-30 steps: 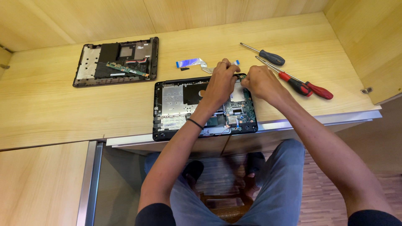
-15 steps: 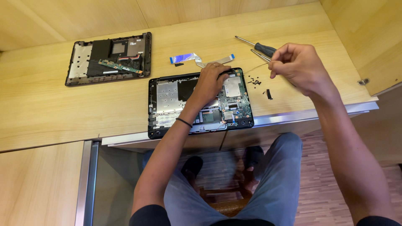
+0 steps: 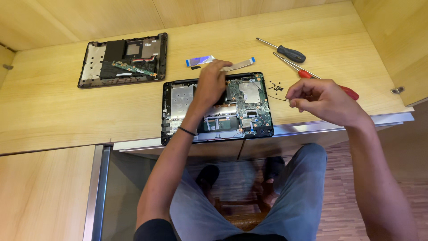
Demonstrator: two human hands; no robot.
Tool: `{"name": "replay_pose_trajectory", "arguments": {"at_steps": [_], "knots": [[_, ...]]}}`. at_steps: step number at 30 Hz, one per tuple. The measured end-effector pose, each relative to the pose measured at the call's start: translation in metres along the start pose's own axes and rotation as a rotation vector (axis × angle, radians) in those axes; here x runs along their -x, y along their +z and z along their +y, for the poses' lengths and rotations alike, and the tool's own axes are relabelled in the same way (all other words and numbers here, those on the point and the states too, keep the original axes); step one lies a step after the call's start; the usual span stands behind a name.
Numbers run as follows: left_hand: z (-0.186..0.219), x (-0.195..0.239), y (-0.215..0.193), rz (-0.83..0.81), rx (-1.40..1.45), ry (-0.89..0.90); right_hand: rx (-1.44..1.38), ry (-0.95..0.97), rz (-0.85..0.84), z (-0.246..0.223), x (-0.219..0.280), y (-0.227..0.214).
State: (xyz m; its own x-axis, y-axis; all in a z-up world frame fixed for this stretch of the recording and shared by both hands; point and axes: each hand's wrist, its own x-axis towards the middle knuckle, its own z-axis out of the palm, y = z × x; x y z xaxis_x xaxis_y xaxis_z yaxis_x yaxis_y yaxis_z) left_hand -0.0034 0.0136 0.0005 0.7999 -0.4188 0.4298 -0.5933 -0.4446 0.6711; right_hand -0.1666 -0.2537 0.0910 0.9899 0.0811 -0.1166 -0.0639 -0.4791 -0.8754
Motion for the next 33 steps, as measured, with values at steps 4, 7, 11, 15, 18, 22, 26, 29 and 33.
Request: {"name": "replay_pose_trajectory", "arguments": {"at_steps": [4,7,11,15,18,22,26,29,33], "knots": [[-0.058,0.019,-0.042,0.065,-0.247,0.039,0.068,0.117,-0.021,-0.010,0.001,0.002],[-0.059,0.044,-0.065,-0.028,-0.434,0.002,0.096,0.156,-0.063,-0.011,-0.003,0.003],[-0.055,0.061,-0.064,-0.033,-0.517,0.156,0.071,0.131,-0.191,0.002,-0.007,0.010],[-0.037,0.062,-0.061,-0.066,-0.683,0.220,0.029,0.065,-0.237,0.010,-0.010,0.011],[-0.041,0.062,-0.061,-0.040,-0.624,0.231,0.094,0.117,-0.204,0.007,-0.009,0.006],[-0.066,0.045,-0.053,-0.002,-0.531,0.186,0.078,0.092,-0.209,0.010,-0.008,0.008],[-0.068,0.042,-0.053,-0.052,-0.522,0.301,0.058,0.142,-0.196,0.009,-0.005,0.007],[-0.056,0.052,-0.064,-0.127,-0.637,0.369,0.068,0.131,-0.202,0.017,-0.004,0.005],[-0.031,0.065,-0.076,-0.346,-0.661,0.200,0.057,0.116,-0.241,0.031,-0.006,0.010]]}}
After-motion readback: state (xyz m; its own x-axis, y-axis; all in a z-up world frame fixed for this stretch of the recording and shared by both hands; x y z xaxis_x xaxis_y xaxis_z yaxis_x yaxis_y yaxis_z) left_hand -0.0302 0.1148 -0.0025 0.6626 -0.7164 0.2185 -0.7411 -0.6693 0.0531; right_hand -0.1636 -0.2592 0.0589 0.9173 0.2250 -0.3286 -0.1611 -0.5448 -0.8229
